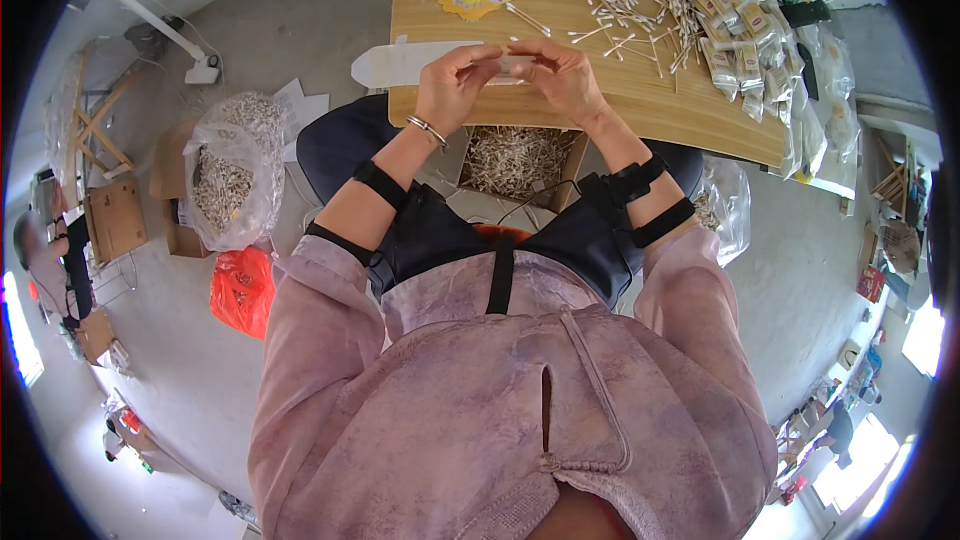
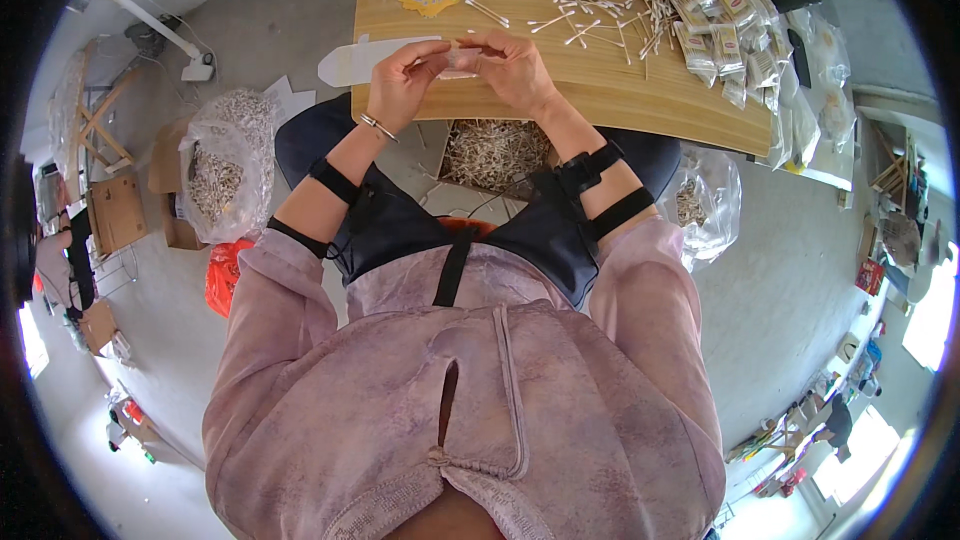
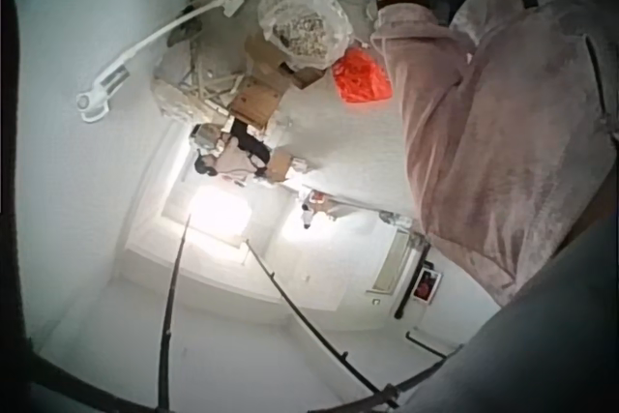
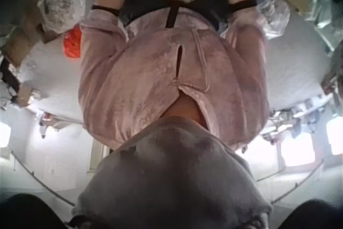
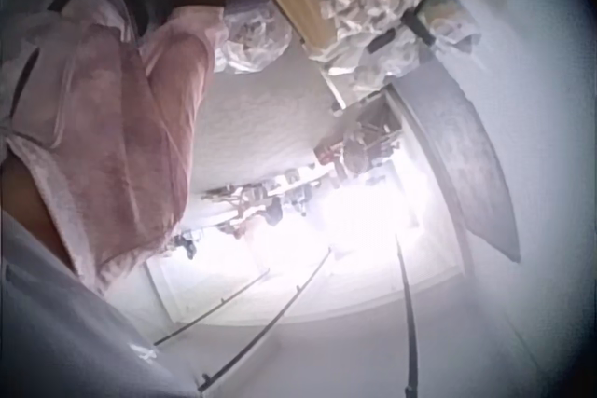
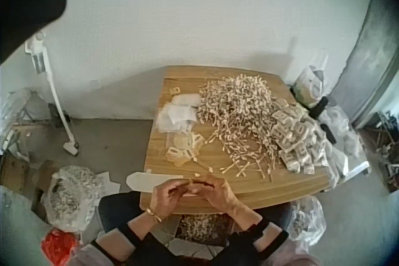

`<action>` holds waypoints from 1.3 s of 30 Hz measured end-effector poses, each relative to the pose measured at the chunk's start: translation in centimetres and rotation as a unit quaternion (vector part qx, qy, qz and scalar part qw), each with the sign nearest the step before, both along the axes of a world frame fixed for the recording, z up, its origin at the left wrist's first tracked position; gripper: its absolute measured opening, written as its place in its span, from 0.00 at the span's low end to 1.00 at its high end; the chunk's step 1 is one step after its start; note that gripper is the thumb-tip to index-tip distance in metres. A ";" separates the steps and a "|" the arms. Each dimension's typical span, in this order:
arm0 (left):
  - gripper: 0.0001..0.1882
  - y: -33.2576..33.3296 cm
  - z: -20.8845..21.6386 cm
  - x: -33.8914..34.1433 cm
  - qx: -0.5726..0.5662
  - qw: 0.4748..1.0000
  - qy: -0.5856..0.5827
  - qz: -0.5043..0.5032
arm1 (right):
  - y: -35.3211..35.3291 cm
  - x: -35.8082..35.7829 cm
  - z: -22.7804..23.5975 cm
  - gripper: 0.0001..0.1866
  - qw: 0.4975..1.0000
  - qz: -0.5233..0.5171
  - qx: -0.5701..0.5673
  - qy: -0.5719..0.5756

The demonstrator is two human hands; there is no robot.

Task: Counting and placing cotton swabs into small plastic bags.

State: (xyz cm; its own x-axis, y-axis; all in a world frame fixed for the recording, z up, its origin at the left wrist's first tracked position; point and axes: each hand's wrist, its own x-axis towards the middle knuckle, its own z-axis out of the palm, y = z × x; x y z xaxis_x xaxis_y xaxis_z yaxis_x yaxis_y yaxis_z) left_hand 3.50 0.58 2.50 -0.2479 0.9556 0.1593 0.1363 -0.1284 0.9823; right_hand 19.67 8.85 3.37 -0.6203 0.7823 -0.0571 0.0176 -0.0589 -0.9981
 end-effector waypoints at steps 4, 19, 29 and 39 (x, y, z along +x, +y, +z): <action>0.09 0.3 0.1 0.1 0.079 0.982 0.166 0.051 | -0.2 0.0 -0.1 0.11 0.963 -0.002 0.265 -0.040; 0.16 0.1 1.0 -0.7 0.220 0.819 0.520 0.103 | 0.1 -0.1 0.1 0.17 0.748 -0.056 0.639 -0.170; 0.12 -0.2 1.3 -0.5 0.197 0.777 0.584 0.125 | -0.5 -0.3 0.3 0.16 0.731 -0.057 0.648 -0.207; 0.10 -1.9 1.9 -0.1 0.213 0.781 0.582 0.081 | -2.1 0.5 0.3 0.14 0.724 -0.063 0.661 -0.185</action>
